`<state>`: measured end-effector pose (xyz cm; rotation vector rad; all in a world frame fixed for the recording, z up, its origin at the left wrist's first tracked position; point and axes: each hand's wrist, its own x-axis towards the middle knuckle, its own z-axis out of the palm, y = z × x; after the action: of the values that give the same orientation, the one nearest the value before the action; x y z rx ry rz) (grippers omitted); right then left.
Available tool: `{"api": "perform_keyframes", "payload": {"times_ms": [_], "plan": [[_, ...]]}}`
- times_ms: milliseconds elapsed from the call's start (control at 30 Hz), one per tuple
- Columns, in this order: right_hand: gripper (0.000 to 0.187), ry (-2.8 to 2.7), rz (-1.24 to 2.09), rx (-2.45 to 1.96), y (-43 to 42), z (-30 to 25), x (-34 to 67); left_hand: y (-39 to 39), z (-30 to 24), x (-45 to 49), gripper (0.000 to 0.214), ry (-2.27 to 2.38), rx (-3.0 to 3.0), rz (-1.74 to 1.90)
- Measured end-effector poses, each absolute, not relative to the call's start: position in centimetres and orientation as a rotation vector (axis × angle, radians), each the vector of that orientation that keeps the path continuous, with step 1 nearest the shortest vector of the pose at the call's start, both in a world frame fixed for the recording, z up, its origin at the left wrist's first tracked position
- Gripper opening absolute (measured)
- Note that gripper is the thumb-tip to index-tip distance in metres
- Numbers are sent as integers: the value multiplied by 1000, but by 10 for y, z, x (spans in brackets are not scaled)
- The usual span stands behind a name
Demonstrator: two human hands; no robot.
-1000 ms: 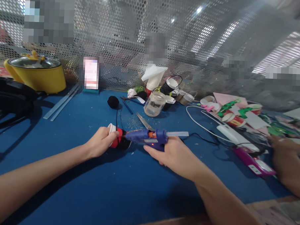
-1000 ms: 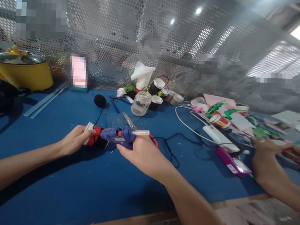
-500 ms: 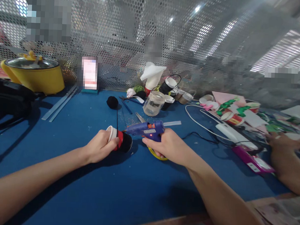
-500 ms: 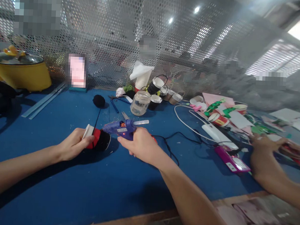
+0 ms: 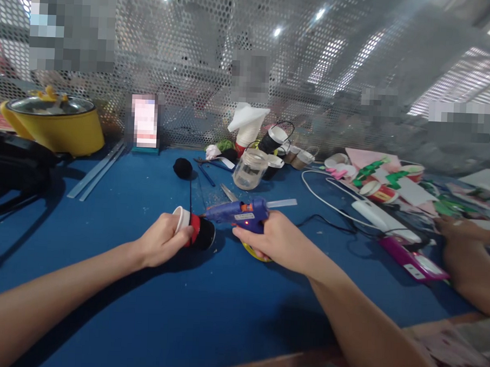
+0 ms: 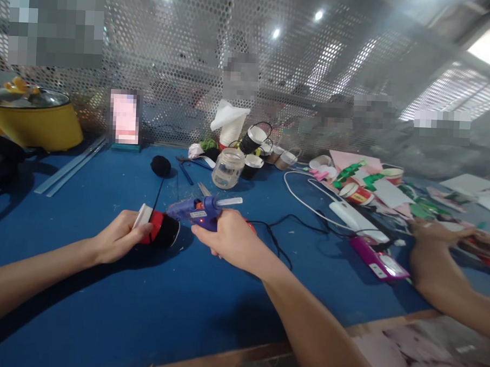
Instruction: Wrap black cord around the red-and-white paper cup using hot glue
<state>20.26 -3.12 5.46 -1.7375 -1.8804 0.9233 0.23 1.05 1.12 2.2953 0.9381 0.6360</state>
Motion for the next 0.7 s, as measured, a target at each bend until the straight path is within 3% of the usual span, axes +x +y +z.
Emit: {"api": "perform_keyframes", "payload": {"times_ms": [200,433,700], "plan": [[23,-1934,905,-1695,-41,58,200,15,5,3,30,1131,2021,630],[16,-2180,556,-1591,-44,49,199,16,9,7,28,1220,1788,642],[17,-2233,562,-1582,-46,48,200,15,9,7,28,1222,1777,646]]}}
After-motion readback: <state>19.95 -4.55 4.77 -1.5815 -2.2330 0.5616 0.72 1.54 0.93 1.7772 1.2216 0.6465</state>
